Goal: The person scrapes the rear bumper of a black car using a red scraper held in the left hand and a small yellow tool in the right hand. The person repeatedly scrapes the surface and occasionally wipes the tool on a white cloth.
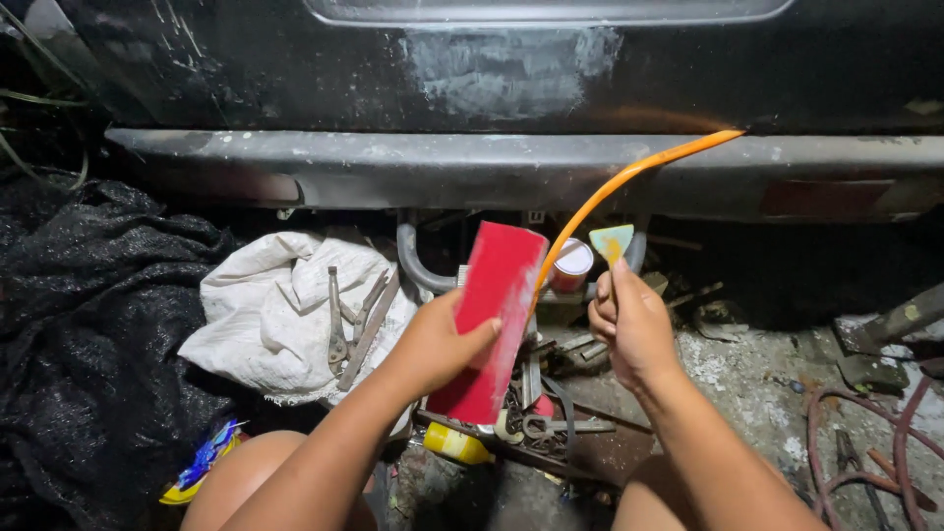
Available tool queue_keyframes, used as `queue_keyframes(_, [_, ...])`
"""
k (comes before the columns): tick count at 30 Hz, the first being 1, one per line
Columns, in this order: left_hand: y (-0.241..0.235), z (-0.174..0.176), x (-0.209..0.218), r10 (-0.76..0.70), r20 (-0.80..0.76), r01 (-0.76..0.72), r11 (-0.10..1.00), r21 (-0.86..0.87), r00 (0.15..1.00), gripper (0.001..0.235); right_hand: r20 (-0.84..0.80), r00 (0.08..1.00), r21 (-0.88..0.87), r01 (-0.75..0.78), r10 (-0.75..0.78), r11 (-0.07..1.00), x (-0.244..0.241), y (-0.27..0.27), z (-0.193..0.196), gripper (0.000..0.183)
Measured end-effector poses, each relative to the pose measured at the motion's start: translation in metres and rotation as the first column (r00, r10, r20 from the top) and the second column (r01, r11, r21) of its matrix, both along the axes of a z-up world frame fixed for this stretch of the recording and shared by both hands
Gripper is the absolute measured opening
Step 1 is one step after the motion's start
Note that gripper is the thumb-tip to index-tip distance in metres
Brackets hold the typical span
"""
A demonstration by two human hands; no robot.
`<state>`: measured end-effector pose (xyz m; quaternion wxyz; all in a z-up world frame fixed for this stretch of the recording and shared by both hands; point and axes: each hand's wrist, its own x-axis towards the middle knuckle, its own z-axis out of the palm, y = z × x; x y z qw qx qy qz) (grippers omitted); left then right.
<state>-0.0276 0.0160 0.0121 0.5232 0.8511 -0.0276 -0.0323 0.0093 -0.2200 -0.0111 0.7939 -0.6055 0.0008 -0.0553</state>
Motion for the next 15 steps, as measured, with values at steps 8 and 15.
queue_keyframes(8, [-0.001,0.005,0.008,0.094,-0.165,-0.127,0.97,-0.205,0.982,0.039,0.006,0.992,-0.241,-0.122,0.127,0.963,-0.001,0.002,-0.018,0.038])
queue_keyframes(15, [-0.013,-0.001,0.005,-0.134,-0.131,0.121,0.988,-0.098,0.982,0.045,0.24,0.961,-0.608,0.036,0.14,0.793,-0.002,-0.006,-0.013,0.025])
